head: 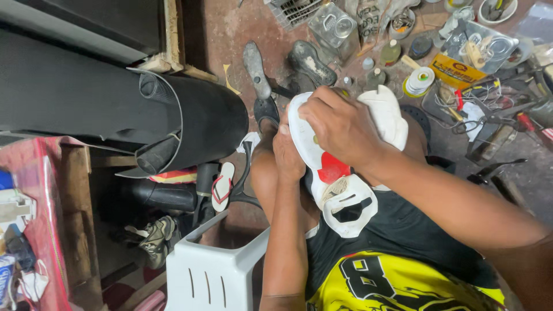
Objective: The person cleans and applies adhesive to a shoe sole and a replacement part, then presses them together by hand.
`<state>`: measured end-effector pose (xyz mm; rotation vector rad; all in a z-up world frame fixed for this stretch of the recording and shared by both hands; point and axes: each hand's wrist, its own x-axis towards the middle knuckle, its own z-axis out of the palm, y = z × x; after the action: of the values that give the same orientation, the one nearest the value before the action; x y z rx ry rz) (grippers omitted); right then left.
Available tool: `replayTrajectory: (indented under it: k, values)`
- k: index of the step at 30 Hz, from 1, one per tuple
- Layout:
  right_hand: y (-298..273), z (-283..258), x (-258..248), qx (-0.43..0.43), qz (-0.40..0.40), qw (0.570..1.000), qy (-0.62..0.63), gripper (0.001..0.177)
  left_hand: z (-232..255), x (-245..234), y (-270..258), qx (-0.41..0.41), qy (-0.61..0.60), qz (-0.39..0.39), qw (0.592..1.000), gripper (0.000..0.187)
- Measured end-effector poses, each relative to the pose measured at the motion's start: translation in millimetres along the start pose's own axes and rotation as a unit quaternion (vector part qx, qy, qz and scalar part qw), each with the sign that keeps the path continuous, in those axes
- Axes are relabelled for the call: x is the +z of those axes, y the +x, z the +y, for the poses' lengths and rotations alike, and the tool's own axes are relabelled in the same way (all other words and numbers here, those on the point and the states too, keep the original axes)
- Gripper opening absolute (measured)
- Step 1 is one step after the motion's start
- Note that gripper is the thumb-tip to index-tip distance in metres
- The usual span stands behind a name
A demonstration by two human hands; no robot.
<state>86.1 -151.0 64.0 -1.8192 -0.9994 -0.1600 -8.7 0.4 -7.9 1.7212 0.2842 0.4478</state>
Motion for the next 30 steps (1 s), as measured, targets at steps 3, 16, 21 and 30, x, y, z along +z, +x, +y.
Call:
replayTrajectory:
  k: [3,16,21,30]
  values:
    - [-16.4,0.9,-10.1,-0.042,-0.024,0.998,-0.041,0.007,-3.6,-0.4,-0.1,-0.001,-0.042,-0.009,0.999,0.069]
    - [7.7,-12.4,1.9,-0.089,0.006,0.995,0.044,0.004,4.5,2.4,0.1,0.015,-0.047,-0.022,0.999,0.071]
    - [18.2,10.7,1.7,-0.038,0.011,0.999,-0.025,0.003,9.7,2.2,2.6,0.012,-0.019,-0.024,0.999,0.07]
    - [-0.2,14.1,-6.7,-0.074,-0.023,0.997,-0.005,0.007,4.5,-1.8,3.0,-0.016,-0.031,-0.03,0.999,0.07]
